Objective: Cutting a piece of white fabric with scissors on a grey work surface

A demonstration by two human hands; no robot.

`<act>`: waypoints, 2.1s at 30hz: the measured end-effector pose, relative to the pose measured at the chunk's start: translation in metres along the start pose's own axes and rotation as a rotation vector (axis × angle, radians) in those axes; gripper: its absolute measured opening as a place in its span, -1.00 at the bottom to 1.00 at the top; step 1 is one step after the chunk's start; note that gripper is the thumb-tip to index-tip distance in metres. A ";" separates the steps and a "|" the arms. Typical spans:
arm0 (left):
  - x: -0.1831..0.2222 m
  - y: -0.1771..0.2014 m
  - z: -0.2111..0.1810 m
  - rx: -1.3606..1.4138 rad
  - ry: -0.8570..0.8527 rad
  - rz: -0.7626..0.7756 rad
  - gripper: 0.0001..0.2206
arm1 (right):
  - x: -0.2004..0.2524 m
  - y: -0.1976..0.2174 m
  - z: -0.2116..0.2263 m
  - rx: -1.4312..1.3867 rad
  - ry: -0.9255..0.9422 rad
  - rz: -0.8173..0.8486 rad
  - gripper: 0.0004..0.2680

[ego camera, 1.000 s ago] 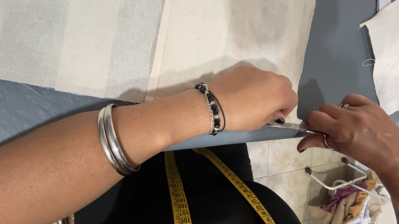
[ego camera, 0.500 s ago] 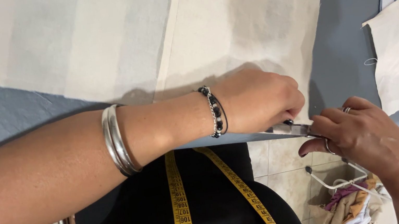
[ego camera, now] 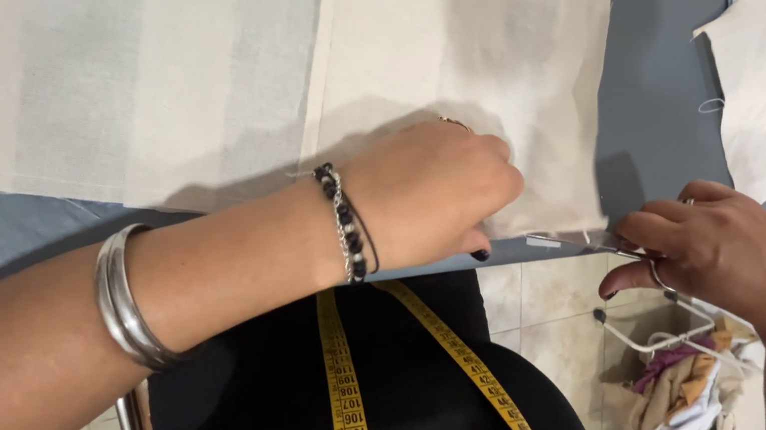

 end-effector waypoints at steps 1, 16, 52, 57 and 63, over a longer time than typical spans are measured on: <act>0.001 0.000 -0.006 0.003 0.000 0.003 -0.66 | 0.003 0.001 0.003 -0.003 0.000 0.003 -0.68; 0.001 0.025 -0.001 0.013 -0.046 -0.071 -0.80 | -0.012 0.014 -0.003 -0.030 0.025 0.074 -0.68; 0.017 0.020 0.009 0.125 -0.080 -0.076 -0.81 | -0.042 0.037 0.047 0.121 0.197 -0.120 -0.64; 0.018 0.020 0.011 0.122 -0.091 -0.094 -0.83 | -0.038 0.035 0.041 0.129 0.151 -0.114 -0.66; 0.021 0.024 0.009 0.148 -0.082 -0.099 -0.86 | -0.055 0.040 0.059 0.095 0.217 -0.135 -0.55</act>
Point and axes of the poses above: each hand's wrist, its own x-axis away from the middle knuckle, its own y-axis out of the back of the hand, z = x × y, the point moved 6 cm from there along -x, towards the middle knuckle, and after that the axes turned 2 degrees about -z, right-handed, at the moved point
